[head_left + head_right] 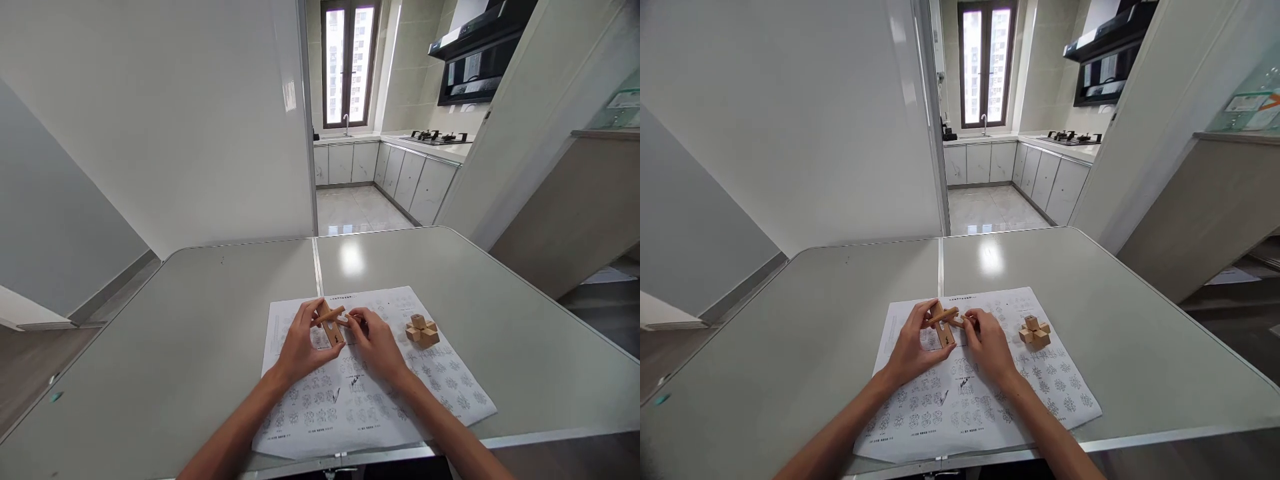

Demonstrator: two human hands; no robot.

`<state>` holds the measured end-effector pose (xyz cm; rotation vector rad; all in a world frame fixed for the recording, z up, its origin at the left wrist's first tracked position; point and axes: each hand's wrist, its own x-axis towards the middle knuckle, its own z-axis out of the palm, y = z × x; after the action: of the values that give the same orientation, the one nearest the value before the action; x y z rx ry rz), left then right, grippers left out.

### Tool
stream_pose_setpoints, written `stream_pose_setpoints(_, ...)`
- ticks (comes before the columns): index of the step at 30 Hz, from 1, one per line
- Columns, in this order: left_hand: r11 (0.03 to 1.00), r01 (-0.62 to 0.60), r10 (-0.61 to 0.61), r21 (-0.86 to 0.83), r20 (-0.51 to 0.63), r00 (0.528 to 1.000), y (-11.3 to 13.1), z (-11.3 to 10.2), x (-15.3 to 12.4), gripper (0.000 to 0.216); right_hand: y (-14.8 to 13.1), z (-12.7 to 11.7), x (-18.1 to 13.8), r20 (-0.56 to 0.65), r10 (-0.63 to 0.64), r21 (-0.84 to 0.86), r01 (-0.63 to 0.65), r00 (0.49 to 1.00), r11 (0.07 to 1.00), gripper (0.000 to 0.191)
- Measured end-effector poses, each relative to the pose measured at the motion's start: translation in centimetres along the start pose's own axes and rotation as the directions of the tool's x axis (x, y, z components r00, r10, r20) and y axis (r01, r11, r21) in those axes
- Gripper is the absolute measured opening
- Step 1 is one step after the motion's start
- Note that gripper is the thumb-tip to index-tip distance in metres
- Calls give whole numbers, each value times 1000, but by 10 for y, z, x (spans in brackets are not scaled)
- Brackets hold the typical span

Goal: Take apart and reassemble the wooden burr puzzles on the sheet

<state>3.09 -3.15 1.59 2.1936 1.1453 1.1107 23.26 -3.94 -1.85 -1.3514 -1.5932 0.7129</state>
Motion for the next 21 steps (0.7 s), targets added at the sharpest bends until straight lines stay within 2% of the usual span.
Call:
stream_pose_setpoints(9,1000,10,-10,4,67,998,-1,-2,3,84,-2,1,1,22,-153,-160,154,988,975,20)
stream_pose_setpoints(21,999,-28,23,38,126,992,-2,-3,2,91,-3,5,0,16,-203,-263,200,979,944,22)
